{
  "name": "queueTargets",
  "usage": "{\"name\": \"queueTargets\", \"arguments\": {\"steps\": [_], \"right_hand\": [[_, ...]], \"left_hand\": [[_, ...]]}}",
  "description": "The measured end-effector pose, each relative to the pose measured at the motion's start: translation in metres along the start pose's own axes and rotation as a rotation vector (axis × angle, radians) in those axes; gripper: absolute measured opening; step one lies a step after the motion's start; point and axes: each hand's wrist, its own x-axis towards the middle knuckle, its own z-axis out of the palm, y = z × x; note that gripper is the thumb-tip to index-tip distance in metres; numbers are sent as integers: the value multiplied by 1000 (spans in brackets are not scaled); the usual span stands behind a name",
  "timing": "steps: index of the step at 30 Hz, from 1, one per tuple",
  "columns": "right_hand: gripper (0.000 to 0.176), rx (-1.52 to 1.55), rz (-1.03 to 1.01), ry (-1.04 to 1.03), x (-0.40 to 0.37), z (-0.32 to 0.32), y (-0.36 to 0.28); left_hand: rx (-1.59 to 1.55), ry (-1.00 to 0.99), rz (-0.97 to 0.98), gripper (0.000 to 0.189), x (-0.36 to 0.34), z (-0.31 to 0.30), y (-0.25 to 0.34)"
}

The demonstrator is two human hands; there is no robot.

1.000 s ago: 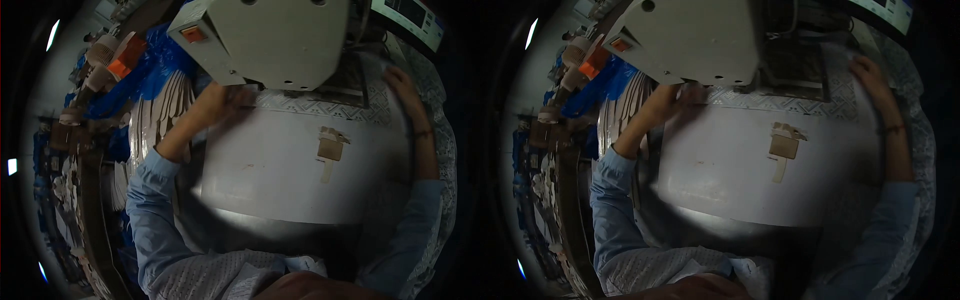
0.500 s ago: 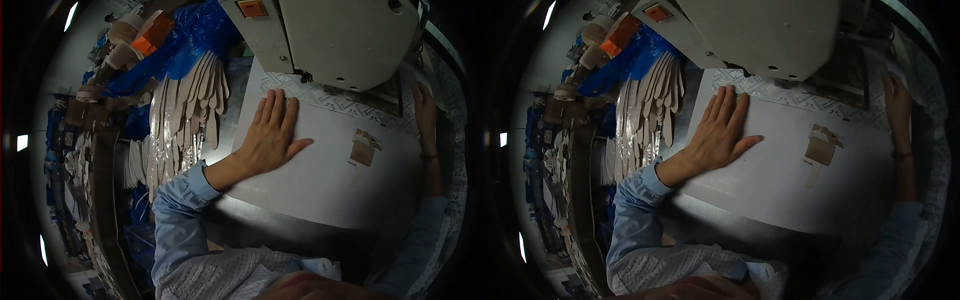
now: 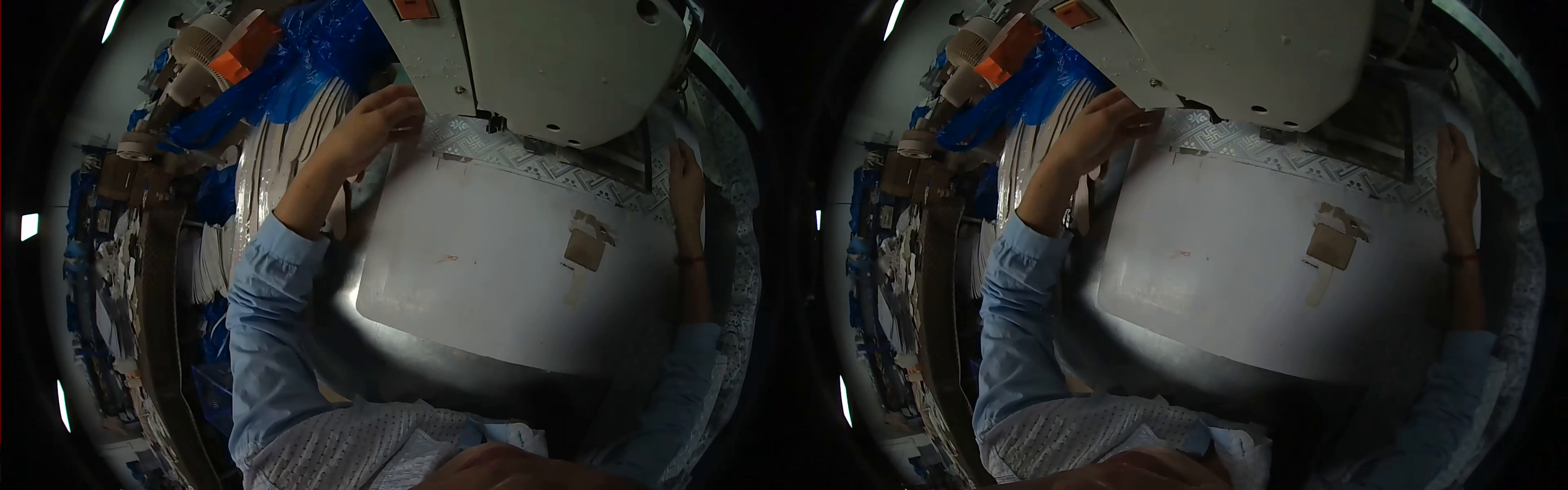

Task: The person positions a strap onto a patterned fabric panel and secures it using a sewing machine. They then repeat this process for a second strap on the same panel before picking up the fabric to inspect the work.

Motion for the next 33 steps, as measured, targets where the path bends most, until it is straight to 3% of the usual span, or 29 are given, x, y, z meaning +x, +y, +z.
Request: {"name": "queueTargets", "arguments": {"steps": [3, 7, 9, 12, 15, 16, 18, 25, 27, 28, 30, 31, 33], "right_hand": [[59, -40, 27, -16, -2, 2, 0], [59, -63, -2, 4, -4, 0, -6], [59, -65, 1, 1, -1, -1, -3], [61, -2, -39, -52, 13, -4, 18], [63, 21, -77, 9, 22, -9, 40], [64, 10, -42, -15, 23, -13, 45], [65, -13, -13, -45, 21, -18, 49], [62, 38, -13, -33, 12, -19, 44], [61, -3, -25, -20, 9, -18, 44], [60, -21, -32, -13, 9, -18, 44], [59, -39, -52, -9, 10, -17, 46], [60, -40, -56, -18, 9, -18, 49], [62, -44, -63, -24, 11, -20, 53]], "left_hand": [[-64, 68, -151, 45, 6, 7, 17], [-121, -76, -90, 44, 30, -7, 1], [121, 20, 68, 42, 29, -1, 0], [302, -38, 234, 34, 34, 1, -21], [538, 11, 306, 29, 31, 17, -26], [532, 12, 306, 29, 34, 19, -28], [540, 76, 485, 25, 38, 24, -36], [615, 18, 519, 24, 0, 26, -35], [918, -50, 747, 41, -37, 41, -35], [920, -49, 740, 41, -52, 49, -41], [1186, -34, 764, 67, -72, 69, -51], [1184, -23, 760, 67, -74, 74, -54], [1188, -25, 733, 85, -73, 80, -59]]}}
